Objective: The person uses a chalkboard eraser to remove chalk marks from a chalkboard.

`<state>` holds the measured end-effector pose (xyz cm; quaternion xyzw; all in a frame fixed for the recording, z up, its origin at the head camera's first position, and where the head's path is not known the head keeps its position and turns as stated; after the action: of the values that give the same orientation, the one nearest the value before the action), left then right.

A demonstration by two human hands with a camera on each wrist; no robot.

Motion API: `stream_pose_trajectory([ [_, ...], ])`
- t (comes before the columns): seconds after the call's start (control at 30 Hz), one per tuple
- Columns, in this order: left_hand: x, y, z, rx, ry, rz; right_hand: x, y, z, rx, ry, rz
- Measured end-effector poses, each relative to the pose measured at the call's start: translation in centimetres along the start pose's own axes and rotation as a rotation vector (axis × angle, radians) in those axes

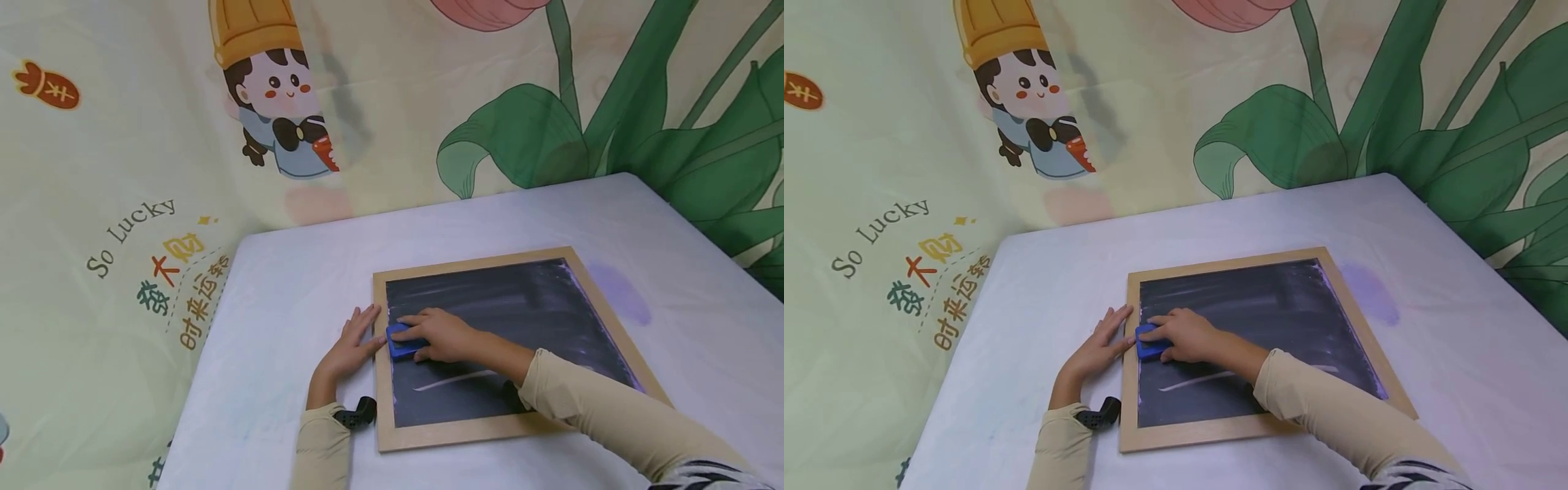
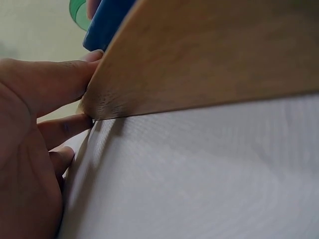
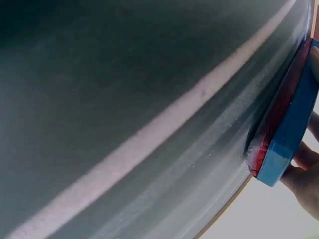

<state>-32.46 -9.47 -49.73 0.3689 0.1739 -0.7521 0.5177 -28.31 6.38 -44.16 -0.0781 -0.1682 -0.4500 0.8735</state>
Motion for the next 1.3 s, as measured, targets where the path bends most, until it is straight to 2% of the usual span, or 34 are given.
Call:
stream_pose_trajectory([
  [0.13,0.2,0.0,0.0,-0.005,-0.006,-0.002,-0.2,0.5,0.0,0.000,0.011,0.029],
  [0.27,0.2,0.1,0.2,-0.009,-0.002,-0.008,-0.9,1.9,0.4,-0.010,-0.017,0.047],
  [0.53,-0.1,0.2,1.0,-0.001,-0.014,-0.027,-5.4,7.3,2.0,-0.096,-0.097,-0.019],
  [0.8,-0.1,0.3,1.5,-0.009,-0.003,-0.022,-9.2,12.0,3.2,-0.177,-0.100,-0.077],
  [1.13,0.5,0.5,0.4,0.016,0.031,0.006,-12.1,16.8,3.8,-0.239,-0.086,-0.105],
  [1.3,0.4,0.5,0.0,0.015,0.025,-0.002,-13.4,18.7,4.1,-0.257,-0.074,-0.134],
])
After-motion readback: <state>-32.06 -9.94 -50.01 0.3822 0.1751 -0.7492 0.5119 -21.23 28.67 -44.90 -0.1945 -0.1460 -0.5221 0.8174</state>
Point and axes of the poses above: each hand's wrist, its own y-axis away from the middle knuckle, its own z-axis out of the back of the hand, x = y × z, the point moved 6 cm from there along -y, towards the middle knuckle, and after that the axes turned 6 degrees about -x, right-handed, at the moved point
